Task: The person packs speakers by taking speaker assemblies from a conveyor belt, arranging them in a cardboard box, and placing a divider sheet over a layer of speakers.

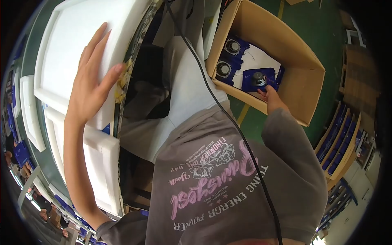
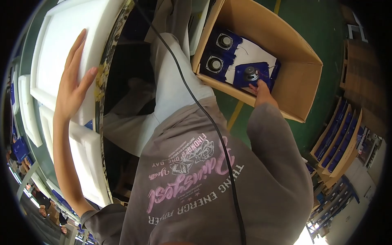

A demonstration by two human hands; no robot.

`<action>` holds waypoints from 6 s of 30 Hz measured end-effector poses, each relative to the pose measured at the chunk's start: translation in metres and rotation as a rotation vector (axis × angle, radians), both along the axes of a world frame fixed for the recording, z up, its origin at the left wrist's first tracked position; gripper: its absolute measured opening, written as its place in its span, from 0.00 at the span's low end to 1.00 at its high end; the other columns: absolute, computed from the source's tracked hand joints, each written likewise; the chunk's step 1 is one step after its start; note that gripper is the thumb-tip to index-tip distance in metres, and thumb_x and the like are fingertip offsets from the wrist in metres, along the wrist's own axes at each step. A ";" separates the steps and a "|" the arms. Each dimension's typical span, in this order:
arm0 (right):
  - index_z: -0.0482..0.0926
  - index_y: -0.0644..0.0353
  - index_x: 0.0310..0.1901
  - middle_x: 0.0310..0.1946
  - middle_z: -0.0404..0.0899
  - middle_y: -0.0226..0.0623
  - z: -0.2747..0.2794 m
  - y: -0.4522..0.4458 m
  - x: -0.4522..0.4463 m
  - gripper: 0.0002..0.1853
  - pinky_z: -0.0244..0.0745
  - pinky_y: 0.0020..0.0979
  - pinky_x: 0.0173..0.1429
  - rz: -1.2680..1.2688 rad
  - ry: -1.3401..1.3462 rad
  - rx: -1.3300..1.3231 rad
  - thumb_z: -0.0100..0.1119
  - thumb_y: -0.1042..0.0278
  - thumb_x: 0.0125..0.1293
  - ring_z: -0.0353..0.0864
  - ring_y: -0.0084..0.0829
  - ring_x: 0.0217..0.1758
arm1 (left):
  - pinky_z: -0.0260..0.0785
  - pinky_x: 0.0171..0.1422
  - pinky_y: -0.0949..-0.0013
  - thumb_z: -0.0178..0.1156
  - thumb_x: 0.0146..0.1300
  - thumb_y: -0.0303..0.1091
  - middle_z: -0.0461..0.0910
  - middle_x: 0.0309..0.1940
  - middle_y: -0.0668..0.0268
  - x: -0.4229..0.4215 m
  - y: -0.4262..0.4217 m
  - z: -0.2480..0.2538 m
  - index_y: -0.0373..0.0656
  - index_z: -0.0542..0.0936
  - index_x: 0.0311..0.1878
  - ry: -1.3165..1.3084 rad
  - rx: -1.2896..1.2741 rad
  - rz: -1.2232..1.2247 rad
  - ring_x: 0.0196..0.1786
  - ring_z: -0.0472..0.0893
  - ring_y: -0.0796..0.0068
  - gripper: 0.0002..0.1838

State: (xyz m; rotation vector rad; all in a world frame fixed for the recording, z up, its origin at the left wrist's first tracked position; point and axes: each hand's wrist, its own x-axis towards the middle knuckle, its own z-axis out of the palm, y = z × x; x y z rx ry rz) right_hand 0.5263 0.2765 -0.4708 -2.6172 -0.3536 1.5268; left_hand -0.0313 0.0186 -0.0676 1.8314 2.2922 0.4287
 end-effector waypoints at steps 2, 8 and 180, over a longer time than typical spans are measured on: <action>0.70 0.51 0.56 0.46 0.82 0.41 -0.011 0.002 0.006 0.16 0.76 0.36 0.35 0.005 0.013 -0.060 0.42 0.63 0.70 0.89 0.34 0.36 | 0.52 0.79 0.56 0.52 0.67 0.52 0.58 0.76 0.59 -0.005 -0.004 0.000 0.44 0.65 0.73 -0.033 -0.005 -0.013 0.77 0.58 0.58 0.35; 0.67 0.61 0.54 0.45 0.83 0.47 -0.033 -0.015 -0.009 0.13 0.78 0.30 0.32 -0.271 0.047 0.115 0.46 0.69 0.70 0.89 0.33 0.33 | 0.50 0.79 0.51 0.51 0.63 0.58 0.56 0.76 0.56 -0.009 -0.003 -0.001 0.43 0.63 0.74 -0.015 -0.084 -0.003 0.78 0.55 0.56 0.40; 0.72 0.69 0.22 0.16 0.67 0.39 0.103 -0.046 -0.115 0.18 0.60 0.41 0.29 1.307 -0.082 0.832 0.48 0.64 0.65 0.64 0.31 0.20 | 0.46 0.78 0.46 0.59 0.58 0.45 0.61 0.69 0.42 -0.009 -0.004 -0.014 0.34 0.73 0.61 -0.133 0.337 -0.083 0.75 0.59 0.49 0.31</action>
